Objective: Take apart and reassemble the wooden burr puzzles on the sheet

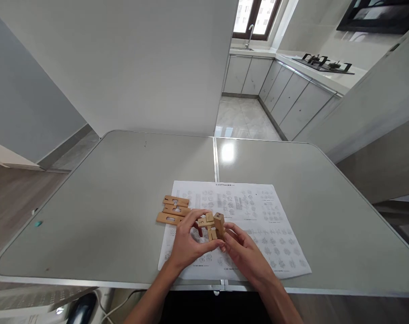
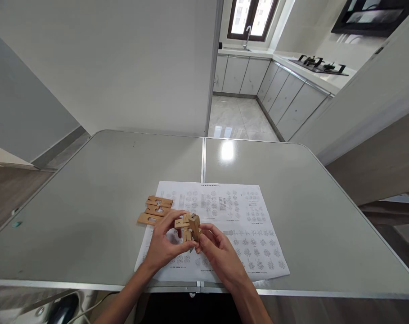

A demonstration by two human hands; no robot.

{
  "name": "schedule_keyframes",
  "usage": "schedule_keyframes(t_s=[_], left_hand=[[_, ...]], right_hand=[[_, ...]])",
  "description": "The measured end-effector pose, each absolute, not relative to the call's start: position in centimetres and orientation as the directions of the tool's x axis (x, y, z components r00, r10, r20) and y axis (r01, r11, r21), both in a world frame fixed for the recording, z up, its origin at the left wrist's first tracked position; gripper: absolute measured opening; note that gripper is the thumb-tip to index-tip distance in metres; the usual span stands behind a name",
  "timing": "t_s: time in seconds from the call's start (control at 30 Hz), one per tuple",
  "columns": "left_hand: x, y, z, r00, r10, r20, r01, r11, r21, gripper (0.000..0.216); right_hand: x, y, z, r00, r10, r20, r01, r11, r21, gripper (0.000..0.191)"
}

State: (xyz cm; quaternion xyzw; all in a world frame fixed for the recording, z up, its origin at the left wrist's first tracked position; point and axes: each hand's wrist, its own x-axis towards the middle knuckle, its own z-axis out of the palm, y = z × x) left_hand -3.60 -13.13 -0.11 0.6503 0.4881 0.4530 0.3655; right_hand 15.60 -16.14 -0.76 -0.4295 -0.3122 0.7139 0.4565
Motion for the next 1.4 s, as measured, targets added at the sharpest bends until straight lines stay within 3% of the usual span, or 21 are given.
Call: schedule_keyframes(t_s=[0.17, 0.4, 0.73, 0.97, 1.2, 1.4], left_hand=[[-3.5, -13.2, -0.2, 0.101, 0.963, 0.250, 0.355, -0.270, 0.895, 0.060], [-3.1, -13.3, -0.5, 0.144, 0.938, 0.315, 0.452, -0.346, 0.822, 0.062], [-3.1, -13.3, -0.8, 0.134, 0.941, 0.309, 0.491, -0.334, 0.805, 0.061], [-3.0, -13.5, -0.5, 0.164, 0.907, 0.388, 0.490, -0.417, 0.766, 0.062], [-2.9, -13.6, -0.5, 0.218, 0.866, 0.450, 0.492, -0.495, 0.716, 0.056], [-2.7, -13.6, -1.0, 0.277, 0.821, 0.500, 0.488, -0.568, 0.662, 0.050]], right_hand=[[15.4, -16.0, -1.0, -0.195, 0.898, -0.394, -0.425, -0.439, -0.791, 0.042], [15.9, -16.0, 0.5, -0.161, 0.878, -0.451, -0.449, -0.472, -0.759, 0.025], [15.9, -15.5, 1.7, -0.228, 0.874, -0.429, -0.459, -0.485, -0.744, 0.054], [14.8, -16.0, 1.4, -0.249, 0.900, -0.357, -0.493, -0.435, -0.754, 0.048], [15.5, -16.7, 0.2, -0.092, 0.914, -0.394, -0.337, -0.401, -0.852, 0.060], [15.3, -16.4, 1.5, -0.105, 0.940, -0.323, -0.205, -0.339, -0.918, 0.059]])
